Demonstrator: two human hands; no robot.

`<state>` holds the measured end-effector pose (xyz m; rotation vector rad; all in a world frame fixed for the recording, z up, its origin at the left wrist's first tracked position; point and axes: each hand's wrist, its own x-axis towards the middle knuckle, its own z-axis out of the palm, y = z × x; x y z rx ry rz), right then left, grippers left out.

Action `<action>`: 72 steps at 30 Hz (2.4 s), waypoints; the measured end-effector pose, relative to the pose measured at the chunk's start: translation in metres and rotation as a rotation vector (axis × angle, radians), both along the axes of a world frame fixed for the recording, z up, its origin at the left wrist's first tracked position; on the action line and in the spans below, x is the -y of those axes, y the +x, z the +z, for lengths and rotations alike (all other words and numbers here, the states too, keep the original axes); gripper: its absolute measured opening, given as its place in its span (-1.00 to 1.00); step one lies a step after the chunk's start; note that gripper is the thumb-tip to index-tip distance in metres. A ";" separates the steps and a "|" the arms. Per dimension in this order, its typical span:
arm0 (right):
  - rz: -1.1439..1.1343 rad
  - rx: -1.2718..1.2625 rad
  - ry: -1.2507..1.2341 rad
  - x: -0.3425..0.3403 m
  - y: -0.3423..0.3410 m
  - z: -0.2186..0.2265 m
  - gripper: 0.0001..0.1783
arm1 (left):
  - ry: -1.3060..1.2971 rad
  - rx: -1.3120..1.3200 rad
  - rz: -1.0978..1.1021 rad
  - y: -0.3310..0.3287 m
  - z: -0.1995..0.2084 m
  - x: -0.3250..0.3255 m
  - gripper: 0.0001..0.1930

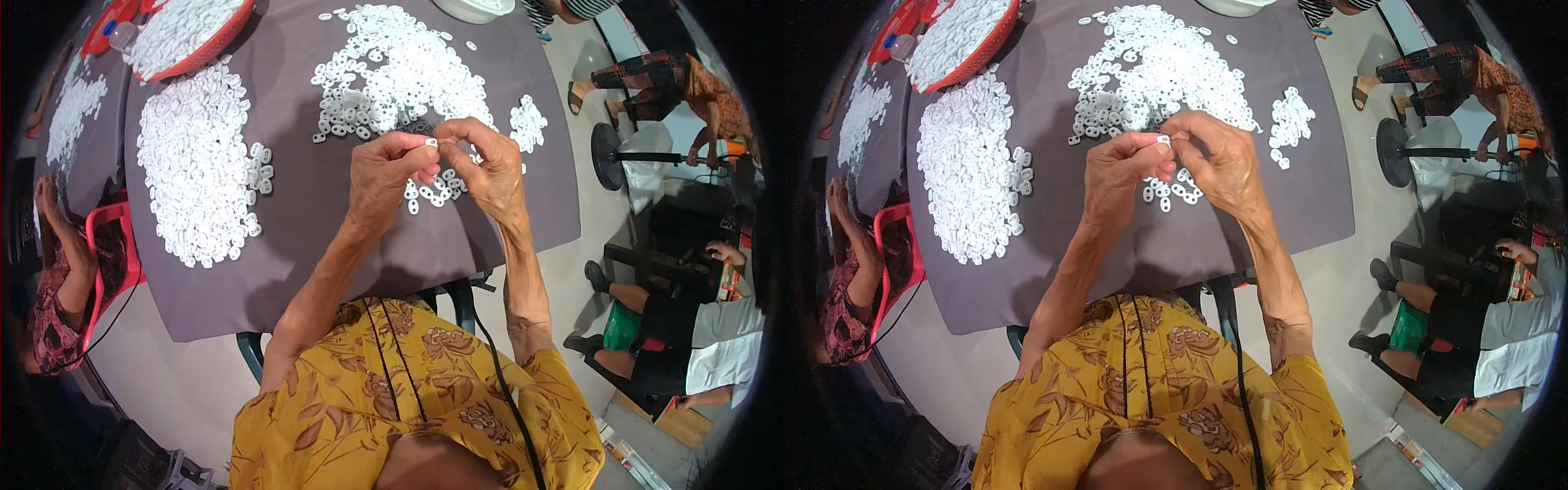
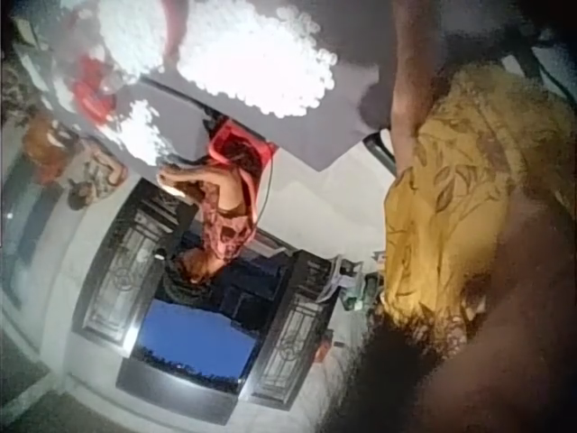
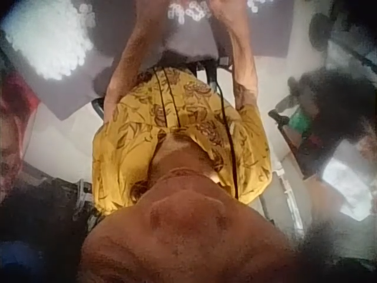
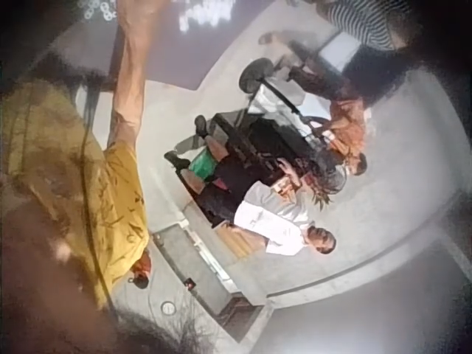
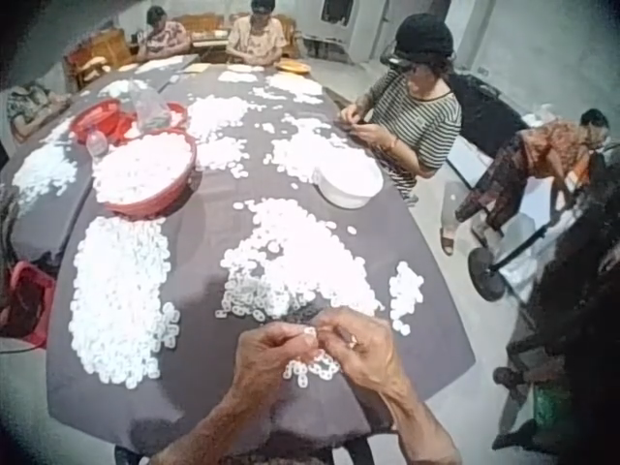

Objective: The person sorts small white circular plastic parts by hand, inspecting them on a table.

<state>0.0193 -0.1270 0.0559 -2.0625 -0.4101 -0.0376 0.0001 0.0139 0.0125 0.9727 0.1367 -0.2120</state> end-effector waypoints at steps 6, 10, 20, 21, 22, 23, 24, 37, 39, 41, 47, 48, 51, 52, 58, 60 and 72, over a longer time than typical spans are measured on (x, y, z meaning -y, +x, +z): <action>0.029 0.055 -0.076 -0.003 0.001 0.002 -0.86 | -0.013 0.005 -0.012 -0.001 -0.005 0.002 -0.86; 0.046 0.058 -0.150 -0.006 0.000 -0.003 -0.87 | -0.024 0.009 -0.012 -0.002 -0.015 0.003 -0.85; -0.165 -0.339 0.168 0.001 -0.005 -0.027 -0.91 | -0.172 -0.254 0.094 0.001 -0.011 0.005 -0.76; -0.151 -0.333 0.174 -0.001 -0.006 -0.028 -0.92 | -0.173 -0.230 0.101 0.000 -0.015 0.006 -0.77; -0.141 -0.324 0.181 -0.003 -0.006 -0.030 -0.92 | -0.171 -0.228 0.095 0.000 -0.017 0.008 -0.77; -0.171 -0.359 0.256 -0.004 -0.006 -0.035 -0.91 | -0.170 -0.212 0.096 -0.001 -0.018 0.009 -0.77; -0.177 -0.356 0.258 -0.004 -0.007 -0.038 -0.91 | -0.169 -0.195 0.096 -0.001 -0.019 0.010 -0.78; -0.286 -0.092 -0.238 0.048 0.007 -0.062 -0.86 | 0.073 -0.152 -0.004 0.007 -0.026 -0.017 -0.85; -0.286 0.007 -0.323 0.058 0.022 -0.072 -0.85 | 0.052 -0.149 0.001 0.009 -0.026 -0.015 -0.85; -0.244 0.104 -0.410 0.057 0.035 -0.072 -0.80 | 0.035 -0.146 0.017 0.010 -0.026 -0.017 -0.84; -0.165 0.162 -0.528 0.033 0.059 -0.074 -0.78 | 0.055 -0.173 0.040 0.010 -0.026 -0.020 -0.84; -0.154 0.142 -0.563 0.029 0.061 -0.073 -0.79 | 0.052 -0.176 0.043 0.011 -0.028 -0.020 -0.84; -0.086 0.134 -0.704 0.025 0.068 -0.074 -0.80 | 0.044 -0.191 0.048 0.010 -0.029 -0.020 -0.84; -0.049 0.127 -0.783 0.023 0.070 -0.076 -0.81 | 0.042 -0.200 0.051 0.011 -0.029 -0.021 -0.84; -0.179 -0.049 -0.508 0.049 0.059 -0.067 -0.82 | 0.029 -0.176 0.078 0.013 -0.031 -0.026 -0.83; -0.120 -0.050 -0.543 0.046 0.048 -0.066 -0.80 | 0.037 -0.178 0.073 0.011 -0.032 -0.026 -0.83; -0.039 -0.028 -0.537 0.039 0.031 -0.074 -0.85 | 0.048 -0.191 0.029 0.008 -0.023 -0.018 -0.81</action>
